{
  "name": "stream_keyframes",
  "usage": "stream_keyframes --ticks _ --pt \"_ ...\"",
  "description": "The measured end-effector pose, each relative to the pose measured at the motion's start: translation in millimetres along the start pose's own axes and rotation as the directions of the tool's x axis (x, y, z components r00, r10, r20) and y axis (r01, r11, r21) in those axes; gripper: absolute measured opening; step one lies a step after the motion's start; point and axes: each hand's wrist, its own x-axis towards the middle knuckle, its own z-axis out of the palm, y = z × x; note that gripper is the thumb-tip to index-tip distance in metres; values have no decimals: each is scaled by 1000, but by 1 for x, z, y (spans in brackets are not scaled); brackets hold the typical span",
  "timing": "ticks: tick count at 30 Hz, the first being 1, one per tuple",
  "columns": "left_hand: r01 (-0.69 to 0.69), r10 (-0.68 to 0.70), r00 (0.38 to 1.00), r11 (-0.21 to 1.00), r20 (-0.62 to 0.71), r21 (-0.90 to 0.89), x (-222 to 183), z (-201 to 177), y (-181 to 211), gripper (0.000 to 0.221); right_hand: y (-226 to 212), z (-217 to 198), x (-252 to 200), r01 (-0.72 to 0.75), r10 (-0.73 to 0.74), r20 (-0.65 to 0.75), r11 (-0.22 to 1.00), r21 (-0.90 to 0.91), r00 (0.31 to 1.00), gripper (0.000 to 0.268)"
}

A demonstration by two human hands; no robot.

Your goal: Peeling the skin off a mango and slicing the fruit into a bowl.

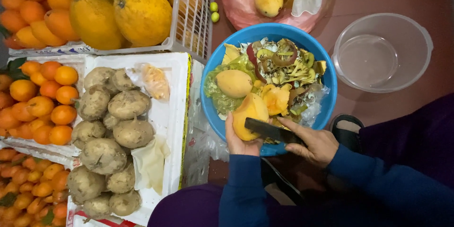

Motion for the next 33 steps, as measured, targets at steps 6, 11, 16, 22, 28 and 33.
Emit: stream_keyframes --ticks 6,11,16,22,28,33 --pt "20 -20 1000 1000 -9 -5 34 -24 0 59 -1 1 11 9 -19 -45 976 -218 999 79" --pt "27 -27 999 999 21 17 46 -31 -1 59 -19 -5 27 27 -44 -81 980 -197 996 74" --pt "5 -6 1000 997 11 71 37 -24 0 67 -32 -21 44 -30 30 -21 999 -14 999 70" --pt "-30 28 999 996 25 87 31 -21 -2 66 -41 -30 55 -95 91 30 979 182 995 69" --pt "-41 31 997 988 68 150 40 -34 -9 63 -35 -37 71 -156 138 74 878 453 988 67" --pt "-19 -2 994 981 110 194 57 -48 -6 60 -14 -25 82 -109 71 86 782 613 994 61"
